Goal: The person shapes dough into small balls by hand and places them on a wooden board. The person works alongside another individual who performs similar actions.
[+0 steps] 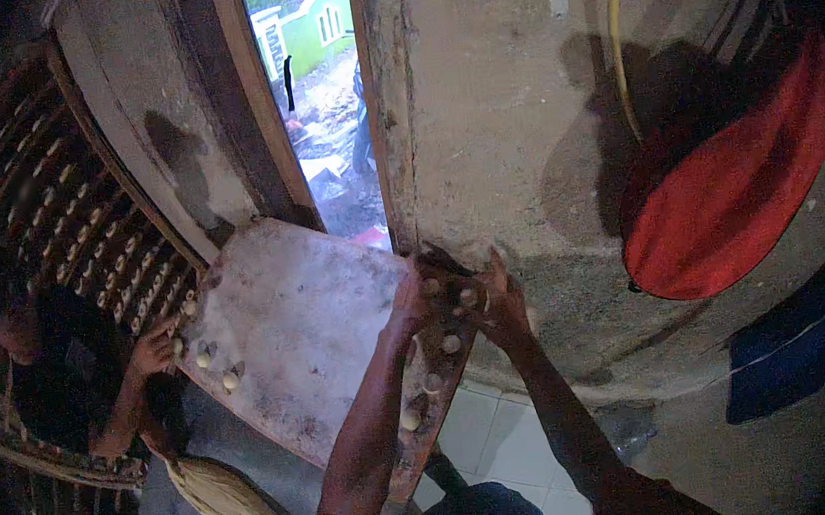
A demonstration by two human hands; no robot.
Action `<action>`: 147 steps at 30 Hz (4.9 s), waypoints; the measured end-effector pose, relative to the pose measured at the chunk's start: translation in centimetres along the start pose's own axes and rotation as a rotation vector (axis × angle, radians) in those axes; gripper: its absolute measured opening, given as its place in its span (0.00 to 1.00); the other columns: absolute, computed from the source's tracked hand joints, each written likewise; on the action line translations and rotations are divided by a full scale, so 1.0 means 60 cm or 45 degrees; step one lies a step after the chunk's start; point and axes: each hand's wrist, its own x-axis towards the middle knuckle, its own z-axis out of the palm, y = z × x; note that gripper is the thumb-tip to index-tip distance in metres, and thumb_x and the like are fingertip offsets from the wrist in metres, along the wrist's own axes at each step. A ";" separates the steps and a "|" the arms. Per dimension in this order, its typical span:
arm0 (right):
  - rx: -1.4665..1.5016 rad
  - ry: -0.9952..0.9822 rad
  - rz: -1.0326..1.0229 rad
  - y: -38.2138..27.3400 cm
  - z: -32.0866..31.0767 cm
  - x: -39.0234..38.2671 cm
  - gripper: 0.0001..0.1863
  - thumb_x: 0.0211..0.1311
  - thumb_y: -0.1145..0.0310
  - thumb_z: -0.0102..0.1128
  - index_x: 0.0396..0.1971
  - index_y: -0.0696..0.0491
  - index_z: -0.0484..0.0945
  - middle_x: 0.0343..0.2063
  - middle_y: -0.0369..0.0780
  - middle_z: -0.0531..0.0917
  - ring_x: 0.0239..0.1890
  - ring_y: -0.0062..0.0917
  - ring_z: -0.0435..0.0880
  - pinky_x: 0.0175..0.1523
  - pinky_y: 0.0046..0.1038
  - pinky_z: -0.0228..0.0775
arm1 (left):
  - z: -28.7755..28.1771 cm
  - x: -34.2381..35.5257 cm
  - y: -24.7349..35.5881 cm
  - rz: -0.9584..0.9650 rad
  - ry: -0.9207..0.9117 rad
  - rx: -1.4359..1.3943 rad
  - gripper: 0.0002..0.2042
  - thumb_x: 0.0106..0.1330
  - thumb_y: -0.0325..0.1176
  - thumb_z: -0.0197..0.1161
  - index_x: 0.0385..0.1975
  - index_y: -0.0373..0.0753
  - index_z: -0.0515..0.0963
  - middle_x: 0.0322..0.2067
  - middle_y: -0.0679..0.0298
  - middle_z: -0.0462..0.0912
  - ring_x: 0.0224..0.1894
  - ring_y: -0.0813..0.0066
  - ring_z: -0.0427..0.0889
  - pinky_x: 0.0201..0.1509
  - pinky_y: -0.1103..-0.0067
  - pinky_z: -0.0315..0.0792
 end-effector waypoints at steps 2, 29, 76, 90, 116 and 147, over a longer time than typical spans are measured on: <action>-0.176 0.118 0.086 0.050 -0.030 -0.044 0.57 0.38 0.60 0.87 0.68 0.58 0.61 0.45 0.43 0.79 0.51 0.37 0.79 0.60 0.42 0.70 | -0.032 -0.021 0.114 0.033 0.109 -0.033 0.35 0.59 0.27 0.65 0.68 0.36 0.60 0.58 0.49 0.75 0.61 0.45 0.75 0.63 0.59 0.69; 0.440 -2.021 0.734 -0.281 0.332 -0.718 0.19 0.76 0.55 0.52 0.44 0.58 0.79 0.33 0.40 0.86 0.36 0.31 0.86 0.38 0.32 0.74 | -0.243 -0.930 0.448 -1.699 1.446 -0.827 0.20 0.72 0.41 0.61 0.53 0.32 0.80 0.41 0.50 0.87 0.41 0.61 0.87 0.49 0.71 0.79; -0.491 -1.221 -1.051 -0.205 0.252 -0.551 0.16 0.66 0.56 0.63 0.44 0.52 0.74 0.36 0.46 0.79 0.44 0.48 0.78 0.53 0.51 0.66 | -0.283 -1.155 0.320 -1.584 0.868 1.263 0.19 0.64 0.32 0.66 0.50 0.31 0.72 0.39 0.51 0.75 0.43 0.46 0.73 0.52 0.55 0.66; -0.123 -1.096 -0.839 -0.196 0.379 -0.591 0.15 0.66 0.60 0.63 0.39 0.57 0.73 0.30 0.49 0.74 0.34 0.50 0.75 0.45 0.51 0.68 | -0.312 -1.061 0.250 -1.622 1.515 0.571 0.09 0.64 0.28 0.64 0.38 0.32 0.72 0.36 0.47 0.72 0.40 0.44 0.72 0.46 0.58 0.68; 0.182 -1.229 -0.707 -0.179 0.294 -0.646 0.14 0.60 0.67 0.67 0.33 0.56 0.69 0.25 0.45 0.72 0.27 0.40 0.75 0.34 0.43 0.65 | -0.211 -1.179 0.331 -1.275 1.023 0.930 0.07 0.72 0.29 0.52 0.37 0.31 0.66 0.34 0.49 0.66 0.37 0.52 0.67 0.44 0.62 0.64; -0.259 -0.824 -0.517 -0.269 0.293 -0.246 0.36 0.49 0.64 0.81 0.56 0.58 0.72 0.45 0.46 0.81 0.43 0.43 0.81 0.50 0.40 0.74 | -0.395 -0.431 0.102 -0.603 0.478 0.418 0.39 0.59 0.22 0.67 0.72 0.37 0.57 0.59 0.45 0.74 0.60 0.46 0.77 0.66 0.61 0.69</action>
